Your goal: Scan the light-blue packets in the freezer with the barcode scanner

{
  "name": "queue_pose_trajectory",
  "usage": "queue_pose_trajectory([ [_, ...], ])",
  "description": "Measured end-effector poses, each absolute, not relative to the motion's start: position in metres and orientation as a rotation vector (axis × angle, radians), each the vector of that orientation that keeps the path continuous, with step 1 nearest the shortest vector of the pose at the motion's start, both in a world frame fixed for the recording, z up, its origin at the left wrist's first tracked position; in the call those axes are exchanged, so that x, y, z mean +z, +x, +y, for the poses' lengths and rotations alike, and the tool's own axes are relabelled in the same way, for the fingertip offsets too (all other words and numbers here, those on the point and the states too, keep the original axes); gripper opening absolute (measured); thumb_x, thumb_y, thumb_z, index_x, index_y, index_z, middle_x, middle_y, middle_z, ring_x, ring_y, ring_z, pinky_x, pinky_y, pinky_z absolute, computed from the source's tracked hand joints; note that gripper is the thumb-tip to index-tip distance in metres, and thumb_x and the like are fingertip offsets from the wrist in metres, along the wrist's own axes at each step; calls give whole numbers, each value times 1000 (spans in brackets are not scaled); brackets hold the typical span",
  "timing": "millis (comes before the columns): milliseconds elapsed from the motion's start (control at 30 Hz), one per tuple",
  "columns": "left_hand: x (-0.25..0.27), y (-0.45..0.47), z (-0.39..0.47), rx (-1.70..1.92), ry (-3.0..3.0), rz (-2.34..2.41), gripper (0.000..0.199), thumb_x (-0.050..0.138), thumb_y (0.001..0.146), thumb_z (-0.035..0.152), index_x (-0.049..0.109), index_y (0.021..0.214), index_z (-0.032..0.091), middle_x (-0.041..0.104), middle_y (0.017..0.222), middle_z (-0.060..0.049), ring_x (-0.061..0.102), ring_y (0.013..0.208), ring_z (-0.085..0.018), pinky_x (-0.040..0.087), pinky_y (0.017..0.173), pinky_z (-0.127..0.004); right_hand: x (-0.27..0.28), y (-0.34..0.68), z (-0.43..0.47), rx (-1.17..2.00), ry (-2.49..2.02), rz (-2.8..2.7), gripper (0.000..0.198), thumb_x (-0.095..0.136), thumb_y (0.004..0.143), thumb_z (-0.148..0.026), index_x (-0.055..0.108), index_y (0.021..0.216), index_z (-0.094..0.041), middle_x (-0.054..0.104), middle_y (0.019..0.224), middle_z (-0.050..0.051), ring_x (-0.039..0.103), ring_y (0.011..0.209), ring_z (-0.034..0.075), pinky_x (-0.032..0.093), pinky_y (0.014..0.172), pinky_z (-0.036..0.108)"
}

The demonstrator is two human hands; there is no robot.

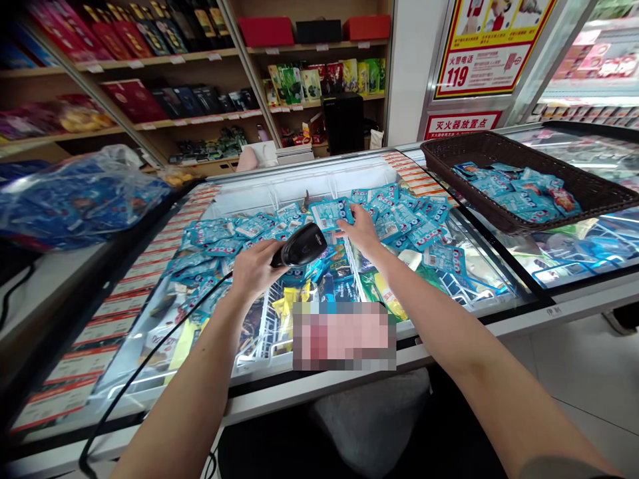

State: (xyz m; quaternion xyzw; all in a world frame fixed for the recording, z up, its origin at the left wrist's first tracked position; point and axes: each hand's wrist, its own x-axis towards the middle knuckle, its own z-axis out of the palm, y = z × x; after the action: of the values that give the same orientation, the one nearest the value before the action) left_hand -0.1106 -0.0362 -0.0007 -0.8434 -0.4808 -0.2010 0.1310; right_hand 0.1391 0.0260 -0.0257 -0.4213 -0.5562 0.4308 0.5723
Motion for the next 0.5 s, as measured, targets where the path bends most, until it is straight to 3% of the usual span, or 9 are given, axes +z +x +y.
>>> queue_pose_trajectory([
  [167, -1, -115, -35, -638, -2391, -1380, 34, 50, 83, 40, 60, 110, 23, 68, 97, -5, 62, 91, -21, 42, 66, -28, -18, 161, 32, 665, -1211, -1424, 39, 57, 75, -38, 46, 108, -22, 57, 102, 7, 64, 77, 21, 57, 64, 40],
  [333, -2, -121, -33, -658, -2269, -1477, 32, 51, 81, 39, 62, 106, 22, 68, 92, -6, 62, 90, -22, 40, 65, -28, -8, 191, 33, 41, -1570, -1533, 43, 41, 87, -36, 37, 125, -17, 57, 106, 14, 58, 99, 30, 46, 86, 49],
  [500, -3, -123, -32, -643, -2221, -1516, 32, 51, 82, 41, 62, 106, 22, 67, 91, -6, 61, 91, -23, 40, 64, -28, -7, 202, 30, -248, -1718, -1504, 46, 41, 88, -37, 40, 127, -11, 53, 115, 20, 45, 114, 34, 39, 91, 52],
])
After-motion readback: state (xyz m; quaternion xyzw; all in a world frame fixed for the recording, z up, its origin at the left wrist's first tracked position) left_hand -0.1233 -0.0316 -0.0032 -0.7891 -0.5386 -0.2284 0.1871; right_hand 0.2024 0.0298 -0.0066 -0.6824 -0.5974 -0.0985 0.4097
